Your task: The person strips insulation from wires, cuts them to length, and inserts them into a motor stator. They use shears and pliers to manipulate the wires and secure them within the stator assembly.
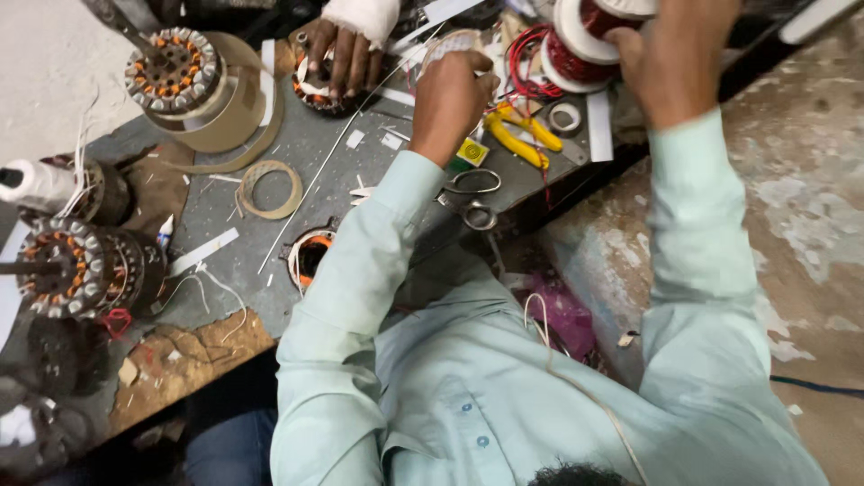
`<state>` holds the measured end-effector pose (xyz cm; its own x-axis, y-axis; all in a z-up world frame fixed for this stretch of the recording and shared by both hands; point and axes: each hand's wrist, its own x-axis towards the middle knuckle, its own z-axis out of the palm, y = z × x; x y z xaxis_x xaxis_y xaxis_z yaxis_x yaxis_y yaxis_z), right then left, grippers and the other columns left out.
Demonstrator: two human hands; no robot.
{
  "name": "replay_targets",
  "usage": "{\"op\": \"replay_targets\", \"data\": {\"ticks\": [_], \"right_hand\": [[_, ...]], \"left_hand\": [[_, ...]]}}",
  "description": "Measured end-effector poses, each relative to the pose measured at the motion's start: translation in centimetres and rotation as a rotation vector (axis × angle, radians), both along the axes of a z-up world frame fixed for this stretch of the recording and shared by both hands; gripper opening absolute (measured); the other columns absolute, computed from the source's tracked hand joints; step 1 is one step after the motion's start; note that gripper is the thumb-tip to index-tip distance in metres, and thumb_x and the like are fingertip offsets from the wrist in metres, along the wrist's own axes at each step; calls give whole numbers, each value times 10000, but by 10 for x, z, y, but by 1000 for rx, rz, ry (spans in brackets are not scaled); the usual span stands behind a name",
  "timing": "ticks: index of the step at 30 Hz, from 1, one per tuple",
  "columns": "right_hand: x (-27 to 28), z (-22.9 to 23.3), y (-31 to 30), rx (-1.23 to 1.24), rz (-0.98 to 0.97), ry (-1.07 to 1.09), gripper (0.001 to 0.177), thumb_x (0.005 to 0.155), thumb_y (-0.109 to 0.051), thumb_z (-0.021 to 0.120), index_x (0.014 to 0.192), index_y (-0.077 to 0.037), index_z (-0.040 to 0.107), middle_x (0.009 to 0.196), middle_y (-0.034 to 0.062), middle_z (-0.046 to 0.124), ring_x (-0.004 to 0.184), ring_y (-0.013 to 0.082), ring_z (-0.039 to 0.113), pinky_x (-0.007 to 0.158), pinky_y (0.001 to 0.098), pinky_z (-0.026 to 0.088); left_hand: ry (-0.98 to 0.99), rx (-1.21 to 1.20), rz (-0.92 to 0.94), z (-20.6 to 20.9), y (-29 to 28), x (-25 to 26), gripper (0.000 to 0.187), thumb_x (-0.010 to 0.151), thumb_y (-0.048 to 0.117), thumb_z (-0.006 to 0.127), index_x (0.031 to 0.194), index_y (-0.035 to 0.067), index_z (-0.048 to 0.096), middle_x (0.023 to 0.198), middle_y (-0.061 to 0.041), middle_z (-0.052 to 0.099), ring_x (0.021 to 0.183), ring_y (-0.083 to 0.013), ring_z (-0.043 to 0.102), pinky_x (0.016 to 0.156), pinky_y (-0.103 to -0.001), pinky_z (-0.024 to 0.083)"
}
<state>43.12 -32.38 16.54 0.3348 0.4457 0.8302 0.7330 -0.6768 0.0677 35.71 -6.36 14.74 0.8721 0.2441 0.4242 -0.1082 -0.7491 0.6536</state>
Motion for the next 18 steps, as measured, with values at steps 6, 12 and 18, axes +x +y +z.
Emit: {"op": "replay_targets", "data": {"ticks": [6,12,18], "right_hand": [[-110,-81,72,-326,267,487,63,860,-105,690,904,-60,687,901,129,636,919,325,604,819,433,493],[-127,-111,91,-288,568,605,276,854,-78,629,1123,-25,602,950,164,631,924,356,606,817,450,495],[-145,-123,49,-388,445,709,287,809,-97,674,1036,-23,514,894,168,614,882,368,621,777,461,511]], "left_hand": [[45,-32,6,4,27,-2,167,781,262,807,851,110,813,774,-113,779,712,-266,765,680,-381,575],[131,-216,-97,1,38,-5,185,800,235,806,892,75,816,738,-54,795,620,-129,756,589,-289,586],[253,-610,-254,-12,52,1,212,881,203,784,988,21,801,770,5,781,627,-54,687,541,-222,546]]}}
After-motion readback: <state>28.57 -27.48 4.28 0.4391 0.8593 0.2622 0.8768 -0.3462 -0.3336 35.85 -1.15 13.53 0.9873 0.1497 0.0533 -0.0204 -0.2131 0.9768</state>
